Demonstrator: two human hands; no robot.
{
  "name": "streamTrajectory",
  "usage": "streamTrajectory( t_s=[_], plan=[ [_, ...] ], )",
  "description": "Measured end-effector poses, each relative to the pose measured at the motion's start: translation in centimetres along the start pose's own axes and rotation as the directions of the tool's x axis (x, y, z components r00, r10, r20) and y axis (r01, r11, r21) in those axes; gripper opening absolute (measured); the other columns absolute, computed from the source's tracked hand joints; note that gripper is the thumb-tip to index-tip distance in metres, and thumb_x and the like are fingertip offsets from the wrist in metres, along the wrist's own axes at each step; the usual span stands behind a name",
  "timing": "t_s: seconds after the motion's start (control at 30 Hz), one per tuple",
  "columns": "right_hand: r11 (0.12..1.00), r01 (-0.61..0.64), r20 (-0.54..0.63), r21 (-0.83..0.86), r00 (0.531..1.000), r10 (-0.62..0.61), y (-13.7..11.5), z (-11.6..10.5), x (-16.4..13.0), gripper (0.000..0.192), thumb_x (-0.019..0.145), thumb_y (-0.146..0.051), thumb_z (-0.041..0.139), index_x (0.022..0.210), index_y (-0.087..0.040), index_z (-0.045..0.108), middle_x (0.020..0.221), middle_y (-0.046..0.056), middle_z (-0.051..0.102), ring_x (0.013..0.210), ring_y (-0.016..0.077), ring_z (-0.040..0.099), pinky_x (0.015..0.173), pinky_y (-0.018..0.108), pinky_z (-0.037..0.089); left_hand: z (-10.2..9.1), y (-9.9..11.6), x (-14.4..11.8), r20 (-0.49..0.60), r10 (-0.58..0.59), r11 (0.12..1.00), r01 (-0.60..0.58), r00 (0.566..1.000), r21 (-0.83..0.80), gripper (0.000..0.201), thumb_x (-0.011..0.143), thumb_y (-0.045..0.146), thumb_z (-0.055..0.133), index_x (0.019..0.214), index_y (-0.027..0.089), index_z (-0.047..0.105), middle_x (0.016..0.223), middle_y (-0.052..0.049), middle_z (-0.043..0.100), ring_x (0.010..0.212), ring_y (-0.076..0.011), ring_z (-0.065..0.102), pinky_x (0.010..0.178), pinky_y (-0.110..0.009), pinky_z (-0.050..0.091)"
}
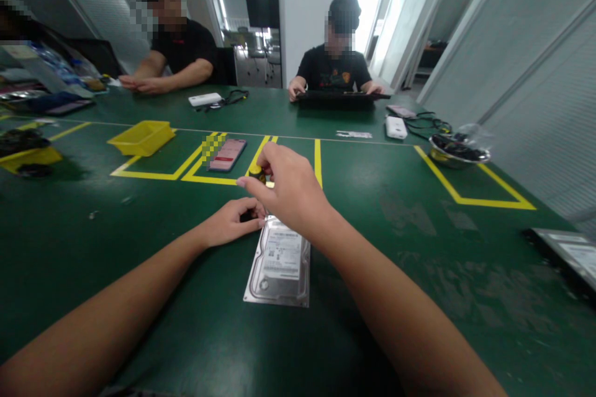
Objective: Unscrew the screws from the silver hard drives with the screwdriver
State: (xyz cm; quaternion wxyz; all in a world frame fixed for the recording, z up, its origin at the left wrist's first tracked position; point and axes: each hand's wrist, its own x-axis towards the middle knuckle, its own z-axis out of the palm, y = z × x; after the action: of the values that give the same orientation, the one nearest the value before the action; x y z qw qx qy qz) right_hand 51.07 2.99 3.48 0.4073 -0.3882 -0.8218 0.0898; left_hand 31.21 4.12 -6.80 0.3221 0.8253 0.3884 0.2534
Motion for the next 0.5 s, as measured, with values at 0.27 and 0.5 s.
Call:
streamTrajectory(
  t_s=[0.27, 0.5],
  plan=[
    [1.0, 0.007, -0.016, -0.011, 1.0, -0.007, 0.07, 0.12, -0.05, 0.024, 0.083, -0.036, 0.07, 0.085, -0.018, 0.055, 0.081, 0.0, 0.059, 0.072, 0.0129, 0.051, 0.065, 0.026, 0.037, 0.02, -0.02, 0.04, 0.003, 0.005, 1.0, -0.005, 1.0, -0.024, 0.019, 0.088, 0.036, 0.062, 0.091, 0.018, 0.063, 0.084, -0.001, 0.065, 0.078, -0.0167, 0.06, 0.071, -0.029, 0.044],
    [1.0, 0.003, 0.012, 0.009, 1.0, -0.003, 0.03, 0.19, -0.15, 0.021, 0.083, -0.032, 0.07, 0.09, -0.018, 0.058, 0.083, 0.0, 0.062, 0.07, 0.0124, 0.053, 0.064, 0.026, 0.037, -0.07, 0.15, 0.0, 0.01, -0.002, 0.998, 0.002, 1.0, -0.063, 0.02, 0.088, 0.036, 0.062, 0.093, 0.017, 0.061, 0.083, -0.001, 0.064, 0.075, -0.0153, 0.058, 0.069, -0.027, 0.043]
  ],
)
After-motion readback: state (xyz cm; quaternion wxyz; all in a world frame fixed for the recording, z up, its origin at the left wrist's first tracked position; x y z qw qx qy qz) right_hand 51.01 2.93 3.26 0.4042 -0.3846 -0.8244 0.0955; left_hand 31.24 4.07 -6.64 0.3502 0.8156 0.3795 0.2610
